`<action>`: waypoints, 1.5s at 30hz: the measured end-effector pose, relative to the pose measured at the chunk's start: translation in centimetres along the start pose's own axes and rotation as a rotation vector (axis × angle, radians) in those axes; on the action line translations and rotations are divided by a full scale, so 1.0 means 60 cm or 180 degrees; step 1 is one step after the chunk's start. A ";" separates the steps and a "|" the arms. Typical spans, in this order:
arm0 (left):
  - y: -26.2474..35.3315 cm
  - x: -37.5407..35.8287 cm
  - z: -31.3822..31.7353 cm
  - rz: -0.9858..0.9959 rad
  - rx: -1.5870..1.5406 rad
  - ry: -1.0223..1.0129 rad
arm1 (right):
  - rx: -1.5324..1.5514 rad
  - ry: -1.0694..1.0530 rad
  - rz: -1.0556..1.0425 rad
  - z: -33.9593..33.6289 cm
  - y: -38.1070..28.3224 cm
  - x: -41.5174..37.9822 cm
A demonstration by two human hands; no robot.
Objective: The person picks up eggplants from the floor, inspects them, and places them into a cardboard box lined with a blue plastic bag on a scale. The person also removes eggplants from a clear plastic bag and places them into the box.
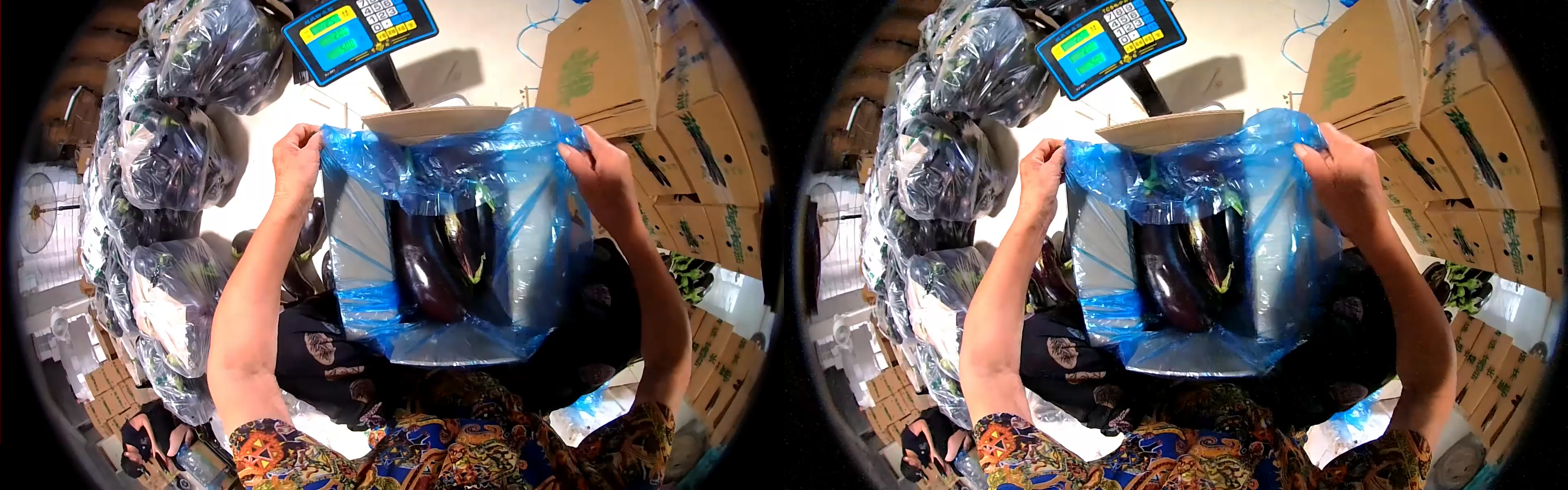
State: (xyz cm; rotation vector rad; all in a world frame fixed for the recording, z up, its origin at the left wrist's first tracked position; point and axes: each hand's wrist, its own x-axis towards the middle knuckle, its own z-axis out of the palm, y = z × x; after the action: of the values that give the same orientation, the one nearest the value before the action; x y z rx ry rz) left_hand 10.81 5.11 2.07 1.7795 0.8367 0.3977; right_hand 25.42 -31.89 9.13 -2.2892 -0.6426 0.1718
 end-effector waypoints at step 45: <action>0.139 -0.085 0.036 0.1729 0.0770 -0.1059 | 0.1945 -0.2409 0.0025 0.125 -0.109 0.038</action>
State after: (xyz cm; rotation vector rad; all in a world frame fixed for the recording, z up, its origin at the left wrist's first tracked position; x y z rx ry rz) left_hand 11.48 -1.40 9.62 2.2185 0.1604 0.3418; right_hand 22.49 -22.15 8.43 -1.5898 -0.8058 1.1104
